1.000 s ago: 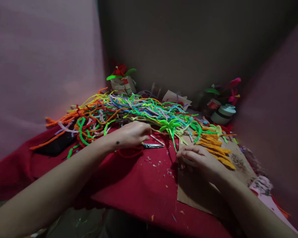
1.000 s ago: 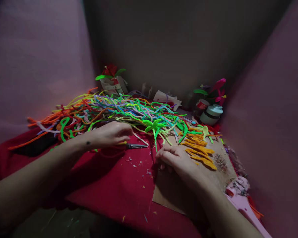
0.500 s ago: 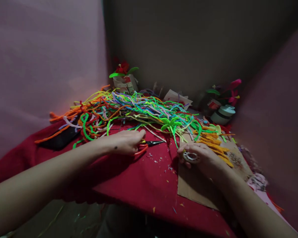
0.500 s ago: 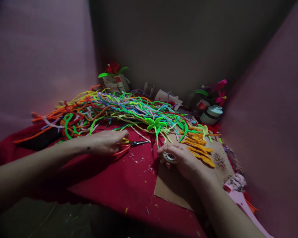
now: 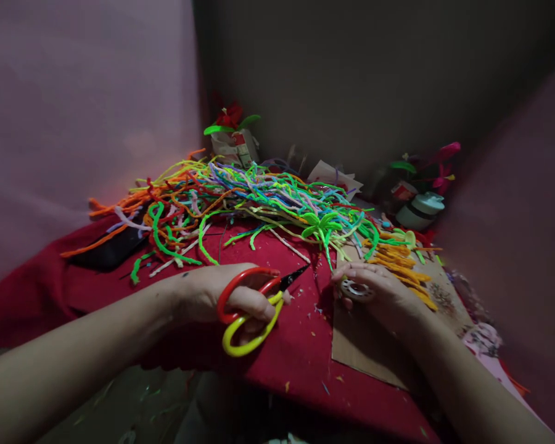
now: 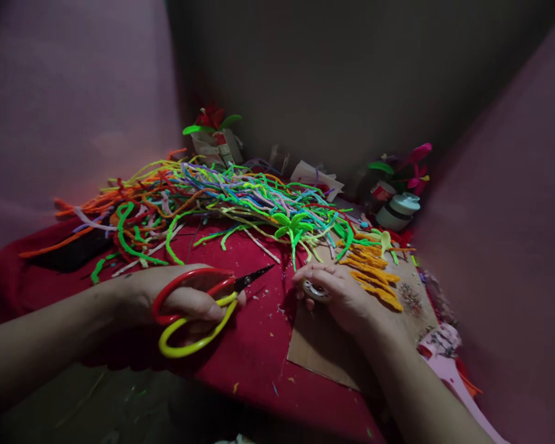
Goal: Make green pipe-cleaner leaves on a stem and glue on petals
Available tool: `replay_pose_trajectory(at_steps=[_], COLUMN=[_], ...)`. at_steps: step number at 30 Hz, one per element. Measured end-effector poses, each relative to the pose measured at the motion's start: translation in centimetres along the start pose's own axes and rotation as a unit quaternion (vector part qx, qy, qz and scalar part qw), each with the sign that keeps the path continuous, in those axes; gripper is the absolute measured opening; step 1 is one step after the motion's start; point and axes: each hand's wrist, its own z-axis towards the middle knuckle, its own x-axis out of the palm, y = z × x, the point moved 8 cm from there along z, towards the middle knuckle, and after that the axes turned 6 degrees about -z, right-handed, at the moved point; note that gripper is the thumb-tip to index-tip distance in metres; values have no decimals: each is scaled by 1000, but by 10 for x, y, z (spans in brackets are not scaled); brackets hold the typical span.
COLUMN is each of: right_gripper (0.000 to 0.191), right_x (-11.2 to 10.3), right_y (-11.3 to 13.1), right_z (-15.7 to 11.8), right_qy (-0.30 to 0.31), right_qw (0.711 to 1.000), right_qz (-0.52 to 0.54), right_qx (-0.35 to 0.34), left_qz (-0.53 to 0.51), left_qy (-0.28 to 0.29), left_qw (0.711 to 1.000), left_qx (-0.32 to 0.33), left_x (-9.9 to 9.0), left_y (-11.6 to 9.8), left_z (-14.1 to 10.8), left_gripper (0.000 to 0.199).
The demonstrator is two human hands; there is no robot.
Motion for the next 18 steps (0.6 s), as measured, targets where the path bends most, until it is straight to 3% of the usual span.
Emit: replay_pose_trajectory(at_steps=[4,9,18], right_gripper=[18,16,16], right_x=[0,-1,-2], right_y=[-2,-4,-4], right_z=[0,0,2], right_qy=[6,5,-1], right_qw=[1000,1000,1000], right_qz=[9,14,2], right_qx=[-4,-7,-6], left_qz=[-60,-58,-32], left_qy=[61,108,113], left_qw=[996,992,993], left_qx=[5,13,21], left_x=[19,25,25], left_y=[6,6,10], left_z=[1,7,19], left_gripper=[30,28,19])
